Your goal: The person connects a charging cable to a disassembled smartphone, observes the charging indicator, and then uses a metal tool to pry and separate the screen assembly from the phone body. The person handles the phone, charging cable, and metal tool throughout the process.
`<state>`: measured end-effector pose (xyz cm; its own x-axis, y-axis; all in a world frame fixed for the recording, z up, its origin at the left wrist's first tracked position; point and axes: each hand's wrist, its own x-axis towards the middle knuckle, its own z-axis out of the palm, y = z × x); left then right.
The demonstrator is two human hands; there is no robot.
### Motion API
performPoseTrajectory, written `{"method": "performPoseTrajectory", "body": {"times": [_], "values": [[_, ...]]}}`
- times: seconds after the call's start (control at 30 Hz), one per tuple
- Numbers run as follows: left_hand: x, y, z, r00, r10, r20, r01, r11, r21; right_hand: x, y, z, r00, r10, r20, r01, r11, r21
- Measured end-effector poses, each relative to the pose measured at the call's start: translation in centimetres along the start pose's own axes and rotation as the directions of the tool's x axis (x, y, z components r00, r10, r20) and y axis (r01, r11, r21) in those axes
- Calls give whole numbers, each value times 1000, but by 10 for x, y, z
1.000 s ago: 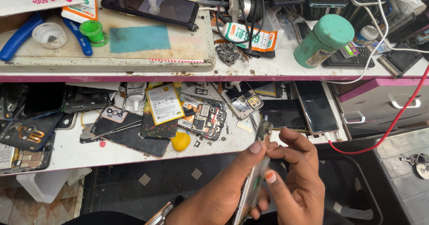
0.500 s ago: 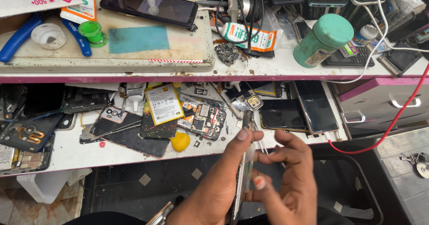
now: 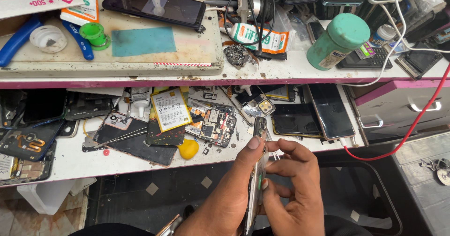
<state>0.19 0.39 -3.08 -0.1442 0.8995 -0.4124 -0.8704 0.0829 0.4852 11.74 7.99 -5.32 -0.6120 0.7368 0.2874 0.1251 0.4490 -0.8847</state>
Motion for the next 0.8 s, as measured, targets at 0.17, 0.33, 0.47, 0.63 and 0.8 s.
{"method": "performPoseTrajectory", "body": {"times": [0.17, 0.33, 0.47, 0.63, 0.8], "values": [[1, 1, -3, 998, 26, -49, -24, 999, 39, 2, -4, -3, 999, 47, 22, -48, 996, 78], [1, 6, 1, 998, 25, -62, -23, 999, 31, 6, 1, -2, 986, 150, 75, -160, 974, 159], [0, 7, 2, 995, 21, -96, -13, 996, 87, 6, 2, 0, 990, 125, 66, -134, 981, 143], [3, 3, 0, 997, 62, -53, -61, 998, 28, 4, -1, 5, 989, 146, -32, -144, 986, 80], [9, -1, 1, 995, 61, -83, -68, 995, -74, -2, -1, 10, 975, 181, -125, -175, 983, 59]]}}
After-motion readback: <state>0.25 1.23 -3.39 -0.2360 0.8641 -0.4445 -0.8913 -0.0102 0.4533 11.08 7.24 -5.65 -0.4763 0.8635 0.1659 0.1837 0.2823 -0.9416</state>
